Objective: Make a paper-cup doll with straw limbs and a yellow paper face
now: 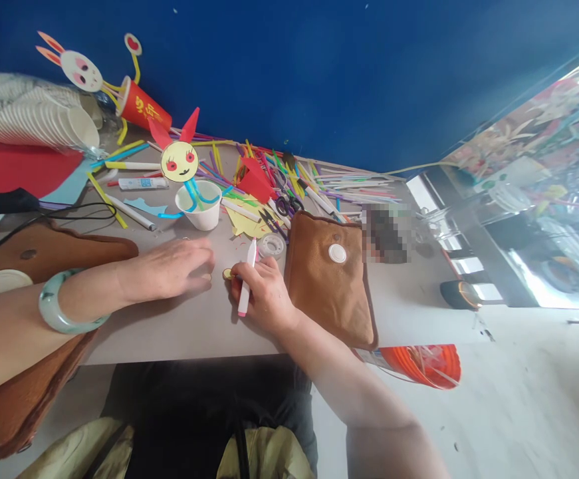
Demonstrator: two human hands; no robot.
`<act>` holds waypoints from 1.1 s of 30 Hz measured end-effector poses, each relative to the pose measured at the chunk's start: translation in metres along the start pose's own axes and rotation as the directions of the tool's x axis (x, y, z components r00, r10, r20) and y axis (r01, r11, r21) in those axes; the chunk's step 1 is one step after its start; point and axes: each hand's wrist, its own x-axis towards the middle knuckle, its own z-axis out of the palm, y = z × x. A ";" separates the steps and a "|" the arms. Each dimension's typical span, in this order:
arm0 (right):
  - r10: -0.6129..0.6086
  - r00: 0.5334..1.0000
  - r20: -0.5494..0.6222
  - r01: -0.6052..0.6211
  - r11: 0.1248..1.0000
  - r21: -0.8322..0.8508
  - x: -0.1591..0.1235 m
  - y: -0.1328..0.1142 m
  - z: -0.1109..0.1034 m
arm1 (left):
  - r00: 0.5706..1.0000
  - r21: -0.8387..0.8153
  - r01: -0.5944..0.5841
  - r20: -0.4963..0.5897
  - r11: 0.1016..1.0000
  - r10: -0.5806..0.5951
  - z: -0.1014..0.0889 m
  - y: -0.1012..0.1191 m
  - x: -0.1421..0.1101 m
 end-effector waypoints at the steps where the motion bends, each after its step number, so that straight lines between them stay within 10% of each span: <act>1: -0.003 1.000 -0.003 0.003 1.000 0.001 0.000 0.000 0.000 | 1.000 0.005 -0.004 -0.006 1.000 0.004 0.001 -0.001 0.000; 33: 0.013 1.000 -0.020 -0.013 1.000 0.007 0.000 0.001 0.003 | 1.000 -0.057 -0.001 -0.007 0.998 0.001 0.003 0.010 -0.006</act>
